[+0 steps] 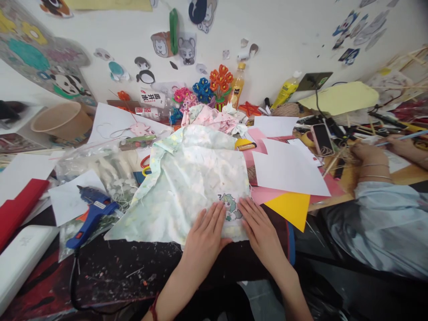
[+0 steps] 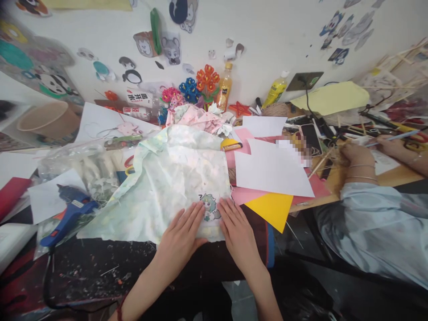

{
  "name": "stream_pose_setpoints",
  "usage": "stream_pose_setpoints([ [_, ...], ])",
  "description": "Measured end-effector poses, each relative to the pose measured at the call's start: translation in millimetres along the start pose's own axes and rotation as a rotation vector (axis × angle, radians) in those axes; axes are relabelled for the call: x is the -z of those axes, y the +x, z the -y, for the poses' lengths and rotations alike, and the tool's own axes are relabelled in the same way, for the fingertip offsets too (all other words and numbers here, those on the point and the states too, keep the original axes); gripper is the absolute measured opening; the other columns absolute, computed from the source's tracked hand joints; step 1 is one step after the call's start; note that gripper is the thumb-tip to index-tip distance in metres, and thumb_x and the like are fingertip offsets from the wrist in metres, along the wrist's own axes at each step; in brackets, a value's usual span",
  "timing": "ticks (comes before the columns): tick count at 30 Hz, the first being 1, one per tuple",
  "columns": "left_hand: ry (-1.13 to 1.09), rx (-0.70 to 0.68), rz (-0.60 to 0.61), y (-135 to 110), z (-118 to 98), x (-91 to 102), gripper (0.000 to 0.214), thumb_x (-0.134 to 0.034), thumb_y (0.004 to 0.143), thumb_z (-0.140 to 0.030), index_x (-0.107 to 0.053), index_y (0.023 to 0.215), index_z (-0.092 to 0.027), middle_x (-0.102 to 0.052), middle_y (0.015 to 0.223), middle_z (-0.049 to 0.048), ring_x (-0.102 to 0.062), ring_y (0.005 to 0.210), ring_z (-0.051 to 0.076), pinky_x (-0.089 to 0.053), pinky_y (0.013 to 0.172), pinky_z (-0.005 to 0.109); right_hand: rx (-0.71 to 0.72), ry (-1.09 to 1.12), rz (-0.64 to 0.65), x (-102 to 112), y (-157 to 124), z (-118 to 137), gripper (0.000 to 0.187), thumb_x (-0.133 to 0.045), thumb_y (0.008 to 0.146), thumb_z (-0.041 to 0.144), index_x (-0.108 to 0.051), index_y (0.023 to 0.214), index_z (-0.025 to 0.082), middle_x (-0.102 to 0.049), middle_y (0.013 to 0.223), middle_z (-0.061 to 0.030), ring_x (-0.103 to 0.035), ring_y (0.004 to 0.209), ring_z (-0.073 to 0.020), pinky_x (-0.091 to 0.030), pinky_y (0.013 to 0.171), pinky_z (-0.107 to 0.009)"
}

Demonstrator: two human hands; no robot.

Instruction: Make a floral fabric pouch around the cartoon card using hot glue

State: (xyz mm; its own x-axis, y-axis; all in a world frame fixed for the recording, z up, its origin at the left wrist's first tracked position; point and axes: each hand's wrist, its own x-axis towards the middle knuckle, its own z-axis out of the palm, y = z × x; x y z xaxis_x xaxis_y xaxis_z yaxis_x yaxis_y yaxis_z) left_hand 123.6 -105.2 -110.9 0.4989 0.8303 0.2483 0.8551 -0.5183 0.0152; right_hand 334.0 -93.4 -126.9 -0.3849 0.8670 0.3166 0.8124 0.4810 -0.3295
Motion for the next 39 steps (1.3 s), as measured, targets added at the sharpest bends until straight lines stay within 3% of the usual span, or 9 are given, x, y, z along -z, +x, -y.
stream_pose_setpoints([
  [3, -0.003, 0.022, -0.020, 2, 4, 2.9, 0.059, -0.038, 0.105, -0.045, -0.040, 0.152, -0.009, -0.039, 0.160, 0.0078, -0.042, 0.146, 0.024, -0.040, 0.115, 0.042, -0.011, 0.020, -0.056, 4, 0, 2, 0.062, -0.044, 0.102, 0.018, -0.023, 0.161, 0.027, -0.047, 0.156, -0.0072, -0.040, 0.147, -0.0270, -0.042, 0.116, -0.055],
  [10, -0.027, -0.002, 0.012, 5, 4, -1.0, 0.053, -0.039, 0.106, -0.038, -0.039, 0.153, -0.014, -0.038, 0.161, 0.0043, -0.040, 0.147, 0.022, -0.041, 0.115, 0.042, 0.119, -0.046, 0.022, -8, 3, 10, 0.069, -0.045, 0.100, 0.012, -0.017, 0.162, 0.025, -0.047, 0.155, -0.0077, -0.043, 0.145, -0.0256, -0.046, 0.114, -0.050],
  [18, -0.043, -0.006, -0.003, 3, 6, -3.6, 0.052, -0.039, 0.105, -0.035, -0.038, 0.154, -0.016, -0.036, 0.162, 0.0039, -0.039, 0.148, 0.022, -0.040, 0.116, 0.042, 0.095, -0.034, -0.005, -10, -6, 7, 0.067, -0.046, 0.100, 0.014, -0.020, 0.161, 0.025, -0.050, 0.154, -0.0080, -0.045, 0.144, -0.0260, -0.046, 0.114, -0.052],
  [28, -0.029, -0.014, -0.060, 7, 5, 1.0, 0.049, -0.041, 0.105, -0.038, -0.043, 0.151, -0.018, -0.044, 0.158, 0.0054, -0.044, 0.145, 0.023, -0.043, 0.114, 0.043, -0.050, 0.088, -0.110, -12, -21, 11, 0.063, -0.050, 0.099, 0.015, -0.031, 0.158, 0.029, -0.051, 0.153, -0.0072, -0.045, 0.144, -0.0282, -0.044, 0.115, -0.055],
  [33, 0.070, -0.136, -0.126, 13, 3, 5.2, 0.039, -0.046, 0.104, -0.025, -0.057, 0.139, -0.013, -0.061, 0.144, 0.0093, -0.057, 0.133, 0.026, -0.044, 0.112, 0.044, -0.074, 0.124, -0.142, -14, -26, 9, 0.062, -0.050, 0.098, 0.011, -0.036, 0.156, 0.030, -0.054, 0.151, -0.0066, -0.046, 0.143, -0.0273, -0.043, 0.116, -0.055],
  [39, 0.156, -0.314, -0.268, 13, 5, 1.4, 0.034, -0.050, 0.096, -0.010, -0.064, 0.126, -0.001, -0.070, 0.128, 0.0171, -0.066, 0.121, 0.029, -0.044, 0.111, 0.043, -0.082, 0.155, -0.168, -15, -28, 6, 0.062, -0.050, 0.098, 0.009, -0.038, 0.154, 0.030, -0.057, 0.147, -0.0063, -0.049, 0.141, -0.0262, -0.044, 0.114, -0.054],
])
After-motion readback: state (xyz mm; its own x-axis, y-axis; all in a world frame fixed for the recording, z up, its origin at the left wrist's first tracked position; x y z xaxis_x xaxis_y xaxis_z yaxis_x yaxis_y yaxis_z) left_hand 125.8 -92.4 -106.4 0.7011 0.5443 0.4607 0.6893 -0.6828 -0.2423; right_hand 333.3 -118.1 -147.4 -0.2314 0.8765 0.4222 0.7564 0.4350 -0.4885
